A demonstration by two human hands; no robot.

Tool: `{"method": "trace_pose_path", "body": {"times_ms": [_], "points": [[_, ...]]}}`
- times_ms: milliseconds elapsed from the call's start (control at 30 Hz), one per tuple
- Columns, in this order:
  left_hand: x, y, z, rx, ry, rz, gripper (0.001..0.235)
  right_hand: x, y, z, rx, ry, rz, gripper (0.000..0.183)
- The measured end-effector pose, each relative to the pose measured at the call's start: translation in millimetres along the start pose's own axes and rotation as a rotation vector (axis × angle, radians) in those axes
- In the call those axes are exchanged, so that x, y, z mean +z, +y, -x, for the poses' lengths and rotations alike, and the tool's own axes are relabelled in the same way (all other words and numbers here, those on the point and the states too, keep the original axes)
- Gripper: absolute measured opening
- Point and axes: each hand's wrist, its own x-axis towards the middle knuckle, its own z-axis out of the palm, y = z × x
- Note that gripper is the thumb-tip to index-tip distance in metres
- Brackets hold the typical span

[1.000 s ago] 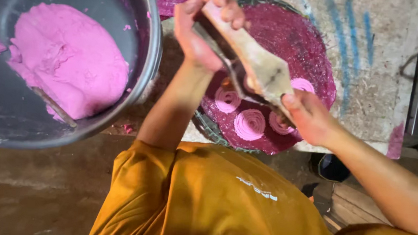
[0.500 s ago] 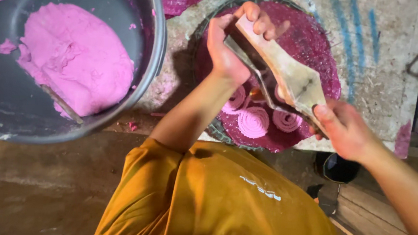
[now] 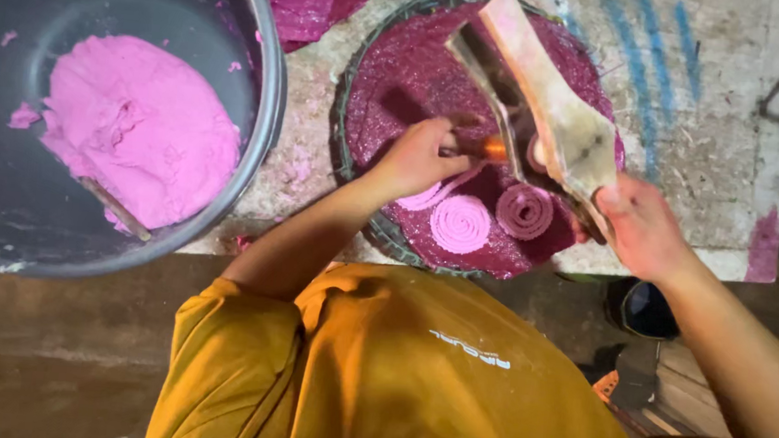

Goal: The person scoops pink dough from a metal bowl and uses a wooden press to form spiral shapes on a dark purple tray. The person repeats this process, filling the tray with multiple spirals.

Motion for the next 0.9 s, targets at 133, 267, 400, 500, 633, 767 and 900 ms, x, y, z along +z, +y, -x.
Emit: {"method": "trace_pose_path", "body": {"times_ms": [133, 267, 400, 500, 633, 767, 900], "points": [[-2, -11, -8, -0.074, 0.052, 0.057, 0.040, 0, 22, -14, -0.053, 0.062, -0.032, 0.074], [-14, -12, 2, 0.313, 0.298, -0.448, 0.024, 6, 41, -8, -0.096, 0.114, -0.195, 0.076], [-29, -3, 19, -0.010, 0.322, -0.415, 0.026, 27, 49, 4, -0.199, 0.105, -0.327, 0.082], [-35, 3, 24, -0.115, 0.311, -0.477, 0.025, 46, 51, 8, -0.267, 0.162, -0.450, 0.086], [-40, 4, 29, 0.030, 0.345, -0.583, 0.020, 59, 57, 13, -0.246, 0.198, -0.521, 0.087], [-43, -3, 33, 0.033, 0.321, -0.651, 0.015, 57, 67, 20, -0.235, 0.203, -0.547, 0.089], [-46, -8, 40, 0.226, 0.305, -0.825, 0.012, 53, 75, 22, -0.168, 0.229, -0.620, 0.092]]}}
